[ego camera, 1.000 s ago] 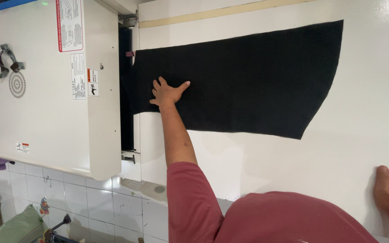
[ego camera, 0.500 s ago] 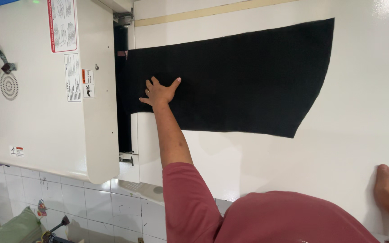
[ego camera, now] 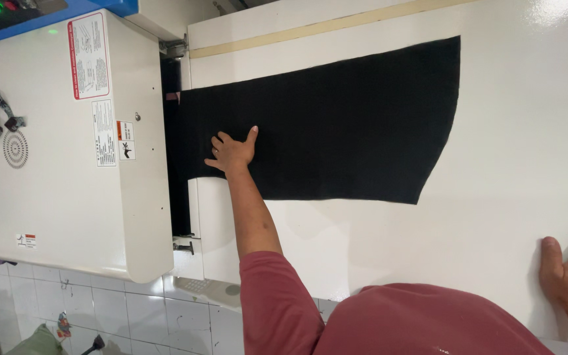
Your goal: The person repeatedly picks up folded patterned garments from a nearby basket, places them on a white worktable, and folds them in half. The person then picks up a black fabric piece, places it on the table, and smooths it out. This sequence is repeated multiple times throughout the clip.
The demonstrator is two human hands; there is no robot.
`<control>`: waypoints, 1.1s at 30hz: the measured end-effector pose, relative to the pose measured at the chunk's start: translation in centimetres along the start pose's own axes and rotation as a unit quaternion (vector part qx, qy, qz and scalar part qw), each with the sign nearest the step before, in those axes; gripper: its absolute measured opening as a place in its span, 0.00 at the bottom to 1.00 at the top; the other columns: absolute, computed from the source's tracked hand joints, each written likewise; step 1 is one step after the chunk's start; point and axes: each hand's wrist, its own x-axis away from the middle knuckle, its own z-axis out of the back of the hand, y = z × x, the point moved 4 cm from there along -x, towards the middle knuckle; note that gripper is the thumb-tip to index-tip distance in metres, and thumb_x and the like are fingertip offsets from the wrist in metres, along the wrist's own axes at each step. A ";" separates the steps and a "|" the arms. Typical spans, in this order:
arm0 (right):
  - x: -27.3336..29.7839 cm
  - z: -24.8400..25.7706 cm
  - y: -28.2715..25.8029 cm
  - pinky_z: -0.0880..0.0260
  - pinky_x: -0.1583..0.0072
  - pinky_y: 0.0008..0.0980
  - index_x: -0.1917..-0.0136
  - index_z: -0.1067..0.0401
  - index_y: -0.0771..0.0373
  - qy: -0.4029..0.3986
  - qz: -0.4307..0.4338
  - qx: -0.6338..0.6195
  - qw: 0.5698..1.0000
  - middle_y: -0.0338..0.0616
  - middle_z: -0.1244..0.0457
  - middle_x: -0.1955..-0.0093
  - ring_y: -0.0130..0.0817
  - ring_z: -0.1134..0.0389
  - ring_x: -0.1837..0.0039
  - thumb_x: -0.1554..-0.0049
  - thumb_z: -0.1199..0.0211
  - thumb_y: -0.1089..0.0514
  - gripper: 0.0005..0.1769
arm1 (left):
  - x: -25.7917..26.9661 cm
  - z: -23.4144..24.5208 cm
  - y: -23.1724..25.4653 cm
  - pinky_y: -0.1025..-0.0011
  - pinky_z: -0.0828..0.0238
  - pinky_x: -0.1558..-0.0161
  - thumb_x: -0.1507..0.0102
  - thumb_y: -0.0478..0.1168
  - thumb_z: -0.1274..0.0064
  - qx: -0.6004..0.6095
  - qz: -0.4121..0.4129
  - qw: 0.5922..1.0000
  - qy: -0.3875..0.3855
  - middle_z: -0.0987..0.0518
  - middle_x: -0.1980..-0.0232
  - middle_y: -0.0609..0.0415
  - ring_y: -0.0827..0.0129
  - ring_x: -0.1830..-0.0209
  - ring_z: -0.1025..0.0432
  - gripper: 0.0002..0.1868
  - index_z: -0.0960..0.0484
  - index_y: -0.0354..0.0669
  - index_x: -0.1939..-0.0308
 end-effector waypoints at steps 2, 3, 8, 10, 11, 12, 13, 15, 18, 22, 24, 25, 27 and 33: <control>0.1 -0.8 1.1 0.26 0.52 0.52 0.20 0.51 0.84 -0.074 -0.094 0.001 0.993 0.82 0.35 0.51 0.69 0.28 0.55 0.33 0.48 0.56 0.38 | -0.3 -0.1 -0.1 0.39 0.74 0.24 0.45 0.82 0.58 0.000 0.004 1.000 0.004 0.51 0.18 0.40 0.50 0.19 0.55 0.62 0.49 0.42 0.21; 0.0 -0.7 1.0 0.26 0.48 0.51 0.20 0.51 0.86 -0.040 -0.054 0.010 0.998 0.83 0.36 0.47 0.68 0.28 0.51 0.32 0.46 0.55 0.38 | -0.4 -0.1 -0.3 0.40 0.74 0.24 0.45 0.82 0.58 0.003 0.004 1.000 -0.001 0.52 0.18 0.40 0.50 0.19 0.56 0.62 0.50 0.42 0.21; 0.0 -0.7 1.1 0.26 0.39 0.49 0.20 0.51 0.90 0.023 0.034 -0.028 0.999 0.85 0.38 0.42 0.67 0.30 0.43 0.28 0.43 0.52 0.40 | -0.8 0.3 -0.8 0.40 0.77 0.23 0.44 0.81 0.59 0.008 0.009 1.000 -0.019 0.55 0.17 0.41 0.50 0.17 0.59 0.62 0.52 0.42 0.20; -0.1 -0.9 1.4 0.26 0.40 0.51 0.21 0.51 0.88 0.007 0.009 -0.016 1.000 0.85 0.38 0.43 0.67 0.29 0.45 0.28 0.44 0.52 0.39 | -0.6 0.4 -0.6 0.39 0.78 0.24 0.44 0.81 0.57 0.011 0.000 1.000 -0.003 0.56 0.18 0.40 0.48 0.17 0.62 0.63 0.54 0.41 0.21; -0.1 -1.0 1.5 0.26 0.40 0.52 0.21 0.51 0.87 -0.001 -0.003 -0.010 1.000 0.85 0.37 0.44 0.67 0.29 0.46 0.28 0.44 0.52 0.38 | -0.3 0.4 -0.4 0.39 0.79 0.24 0.44 0.81 0.56 0.012 -0.004 1.000 0.006 0.56 0.18 0.39 0.48 0.17 0.63 0.63 0.55 0.40 0.21; 0.0 -1.1 1.6 0.25 0.42 0.52 0.20 0.51 0.86 -0.013 -0.019 -0.008 1.000 0.85 0.37 0.45 0.67 0.28 0.48 0.28 0.45 0.53 0.38 | 0.1 0.3 -0.2 0.39 0.79 0.24 0.44 0.80 0.55 0.016 -0.016 1.000 0.012 0.57 0.18 0.38 0.47 0.17 0.63 0.63 0.55 0.40 0.21; 0.0 -1.1 1.9 0.25 0.45 0.53 0.19 0.51 0.86 -0.026 -0.034 -0.006 0.999 0.84 0.36 0.47 0.68 0.28 0.50 0.29 0.46 0.53 0.39 | 0.7 0.0 0.1 0.39 0.79 0.24 0.44 0.80 0.55 0.019 -0.028 0.999 0.018 0.57 0.18 0.37 0.46 0.17 0.64 0.63 0.55 0.39 0.20; -0.1 -1.0 2.1 0.25 0.45 0.50 0.20 0.51 0.86 -0.003 -0.006 -0.017 1.000 0.83 0.36 0.47 0.65 0.28 0.50 0.27 0.48 0.54 0.36 | 2.5 -0.6 0.9 0.38 0.79 0.25 0.44 0.79 0.53 0.029 -0.056 0.998 0.023 0.59 0.18 0.36 0.45 0.17 0.65 0.63 0.55 0.39 0.20; -1.4 -1.0 2.8 0.26 0.45 0.51 0.24 0.45 0.80 0.039 0.042 -0.031 0.998 0.77 0.35 0.47 0.63 0.28 0.49 0.30 0.44 0.52 0.32 | 6.2 -1.9 2.2 0.36 0.80 0.25 0.44 0.78 0.51 0.046 -0.106 0.993 0.023 0.61 0.17 0.37 0.45 0.17 0.67 0.64 0.55 0.38 0.21; -4.5 -1.2 4.3 0.28 0.45 0.51 0.31 0.38 0.73 0.069 0.076 -0.021 0.994 0.69 0.34 0.48 0.59 0.29 0.48 0.33 0.40 0.48 0.29 | 12.7 -4.4 3.7 0.35 0.80 0.26 0.45 0.75 0.47 0.060 -0.164 0.984 0.026 0.63 0.17 0.36 0.43 0.17 0.69 0.64 0.54 0.37 0.21; -6.7 -0.6 4.6 0.28 0.45 0.51 0.34 0.34 0.69 0.101 0.097 -0.009 0.990 0.65 0.34 0.48 0.57 0.29 0.48 0.34 0.37 0.46 0.27 | 16.5 -6.0 4.7 0.33 0.80 0.27 0.44 0.74 0.46 0.067 -0.205 0.976 0.031 0.63 0.18 0.34 0.41 0.18 0.71 0.63 0.53 0.35 0.22; -8.0 0.0 4.7 0.29 0.45 0.51 0.36 0.32 0.67 0.120 0.109 0.001 0.987 0.63 0.33 0.49 0.56 0.29 0.48 0.35 0.36 0.45 0.26 | 18.3 -6.7 5.0 0.32 0.80 0.28 0.43 0.74 0.45 0.071 -0.227 0.971 0.032 0.63 0.18 0.33 0.40 0.18 0.72 0.63 0.53 0.34 0.22; -12.0 1.5 4.8 0.30 0.44 0.51 0.39 0.29 0.64 0.163 0.135 0.026 0.977 0.59 0.33 0.49 0.55 0.30 0.47 0.37 0.34 0.43 0.24 | 21.9 -8.7 5.8 0.32 0.80 0.28 0.45 0.74 0.44 0.062 -0.248 0.967 0.002 0.64 0.18 0.33 0.41 0.18 0.73 0.64 0.53 0.34 0.22; -16.0 1.0 7.0 0.30 0.47 0.52 0.47 0.25 0.59 0.252 0.094 0.060 0.961 0.51 0.32 0.52 0.53 0.30 0.44 0.43 0.29 0.41 0.21 | 30.7 -11.8 6.4 0.37 0.83 0.26 0.48 0.70 0.38 0.030 -0.266 0.961 -0.070 0.68 0.18 0.36 0.44 0.18 0.75 0.65 0.55 0.40 0.21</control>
